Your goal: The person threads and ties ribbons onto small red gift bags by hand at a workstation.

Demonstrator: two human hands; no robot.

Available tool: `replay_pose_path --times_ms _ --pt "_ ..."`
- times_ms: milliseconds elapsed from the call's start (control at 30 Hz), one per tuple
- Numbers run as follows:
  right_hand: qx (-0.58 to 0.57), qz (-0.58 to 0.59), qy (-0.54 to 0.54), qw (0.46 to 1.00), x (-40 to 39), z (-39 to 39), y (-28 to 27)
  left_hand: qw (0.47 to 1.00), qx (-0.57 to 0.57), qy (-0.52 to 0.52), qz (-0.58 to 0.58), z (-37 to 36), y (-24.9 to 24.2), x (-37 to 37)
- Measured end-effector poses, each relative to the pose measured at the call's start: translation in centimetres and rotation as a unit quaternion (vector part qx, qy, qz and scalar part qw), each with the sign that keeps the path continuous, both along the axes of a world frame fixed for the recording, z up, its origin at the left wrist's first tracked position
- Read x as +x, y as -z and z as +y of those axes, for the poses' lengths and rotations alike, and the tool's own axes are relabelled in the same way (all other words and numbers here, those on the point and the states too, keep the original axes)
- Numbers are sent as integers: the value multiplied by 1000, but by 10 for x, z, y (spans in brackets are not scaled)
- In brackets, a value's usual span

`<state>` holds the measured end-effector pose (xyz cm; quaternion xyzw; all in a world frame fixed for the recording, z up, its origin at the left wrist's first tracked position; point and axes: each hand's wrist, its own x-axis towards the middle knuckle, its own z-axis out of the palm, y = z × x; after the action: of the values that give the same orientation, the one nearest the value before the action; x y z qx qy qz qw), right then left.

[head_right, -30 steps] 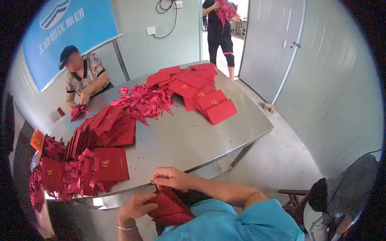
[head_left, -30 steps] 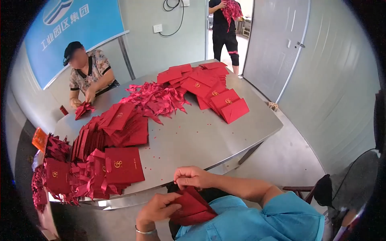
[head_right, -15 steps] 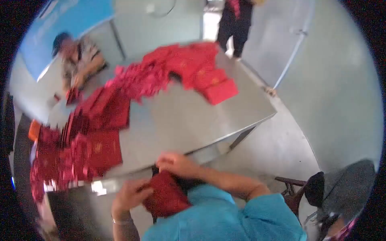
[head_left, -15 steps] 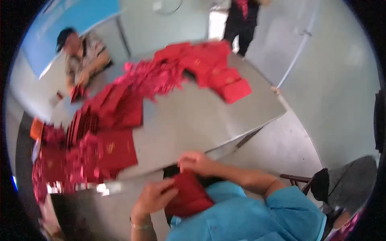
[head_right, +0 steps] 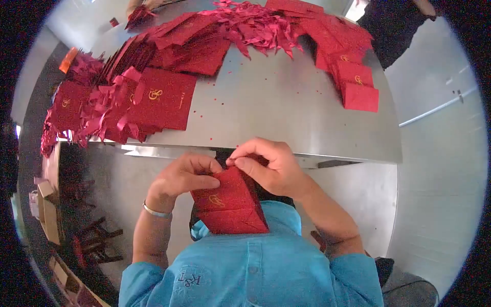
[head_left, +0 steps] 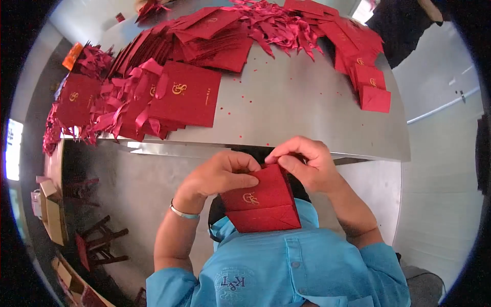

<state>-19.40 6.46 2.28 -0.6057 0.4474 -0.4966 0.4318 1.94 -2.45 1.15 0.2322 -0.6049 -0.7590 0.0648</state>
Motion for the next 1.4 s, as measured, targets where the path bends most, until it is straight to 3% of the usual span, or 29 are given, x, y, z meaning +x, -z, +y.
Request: replay_pose_path --times_ms 133,233,333,400,533,767,1067,1400 --pt "-48 19 -12 999 6 -8 0 1000 -2 -27 -14 -6 1 4" --pt "-24 125 -24 992 11 -10 2 999 40 -13 11 -12 6 10" --pt "-16 89 -25 996 13 -14 11 987 122 10 100 -17 15 16" --pt "-82 75 -28 993 16 -19 16 984 139 -5 115 -18 30 18" --pt "-90 109 -48 989 16 -24 17 978 164 5 129 -22 41 20" --pt "-23 95 -55 994 18 -29 24 971 154 21 182 -22 54 18" --pt "-26 36 -24 999 24 -29 23 978 148 -22 146 -23 50 19" --pt "27 10 4 1000 30 -31 26 969 159 17 190 -28 59 20"
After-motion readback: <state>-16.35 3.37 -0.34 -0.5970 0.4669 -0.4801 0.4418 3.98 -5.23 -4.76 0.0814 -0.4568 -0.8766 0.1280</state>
